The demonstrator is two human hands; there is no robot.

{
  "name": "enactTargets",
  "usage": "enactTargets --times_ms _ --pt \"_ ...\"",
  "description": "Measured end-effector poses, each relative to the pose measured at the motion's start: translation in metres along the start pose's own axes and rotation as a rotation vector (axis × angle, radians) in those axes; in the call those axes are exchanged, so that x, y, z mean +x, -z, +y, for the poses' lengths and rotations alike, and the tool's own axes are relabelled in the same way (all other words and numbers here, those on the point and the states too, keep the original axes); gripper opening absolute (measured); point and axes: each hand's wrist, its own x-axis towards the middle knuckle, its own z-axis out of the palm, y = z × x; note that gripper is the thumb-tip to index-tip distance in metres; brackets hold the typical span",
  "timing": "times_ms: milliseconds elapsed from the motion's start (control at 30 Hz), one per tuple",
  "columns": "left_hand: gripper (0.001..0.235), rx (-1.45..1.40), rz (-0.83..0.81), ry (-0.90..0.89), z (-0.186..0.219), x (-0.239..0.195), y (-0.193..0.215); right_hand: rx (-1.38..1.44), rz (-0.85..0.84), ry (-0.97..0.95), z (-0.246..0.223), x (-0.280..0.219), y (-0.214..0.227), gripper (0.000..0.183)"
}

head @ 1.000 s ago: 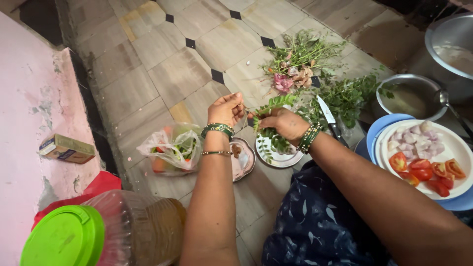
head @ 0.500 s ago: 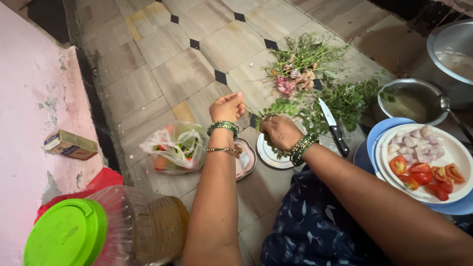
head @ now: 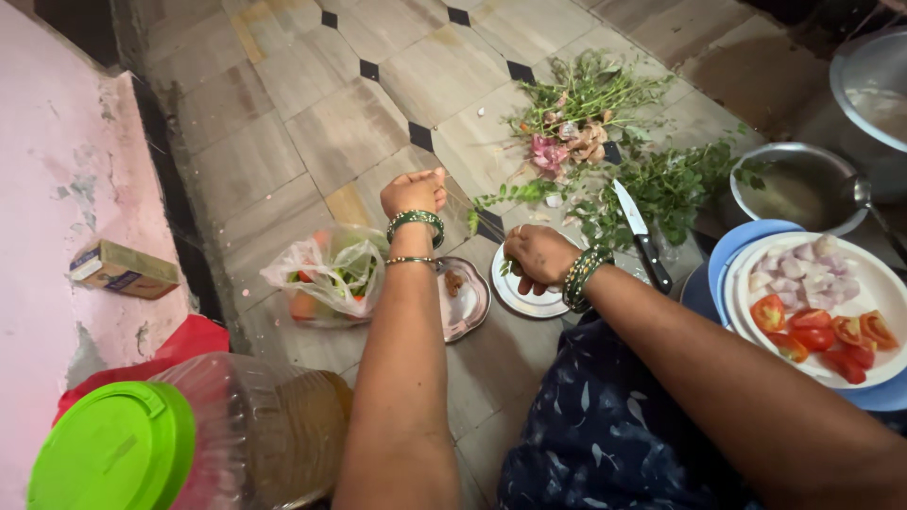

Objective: The person cuts a tomato and onion by hand, peels garlic cloves, and removes leaves from sprigs of curry leaves.

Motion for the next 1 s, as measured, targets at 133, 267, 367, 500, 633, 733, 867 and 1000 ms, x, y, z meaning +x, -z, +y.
enactTargets --times_ms 133,267,367,500,633,733,867,1000 --pt "0.017 0.169 0.001 -0.013 -0.006 0.053 0.029 -0.103 -0.192 -0.049 0.041 0.022 0.015 0.045" --pt "0.018 0.024 0.083 -0.002 0.000 0.046 0.049 -0.335 -0.086 -0.153 0.072 0.050 0.039 0.044" --pt "0.018 0.058 -0.004 0.024 0.006 0.036 0.048 -0.622 0.044 -0.162 0.099 0.074 0.040 0.038" --pt "0.017 0.069 -0.097 0.055 0.003 0.026 0.046 -0.906 0.200 0.062 0.129 0.102 0.024 0.024" --pt "0.015 0.157 -0.141 0.090 0.004 0.017 0.047 -0.900 0.135 0.007 0.129 0.100 0.016 0.021" --pt "0.016 0.161 -0.156 0.102 0.004 0.012 0.046 -1.004 0.148 0.176 0.122 0.096 0.012 0.034" --pt "0.017 0.142 -0.213 0.099 0.003 0.010 0.045 -0.884 0.157 0.100 0.116 0.099 0.017 0.019" --pt "0.017 0.217 -0.171 0.114 0.002 0.007 0.043 -0.666 0.188 0.048 0.124 0.101 0.026 0.020"
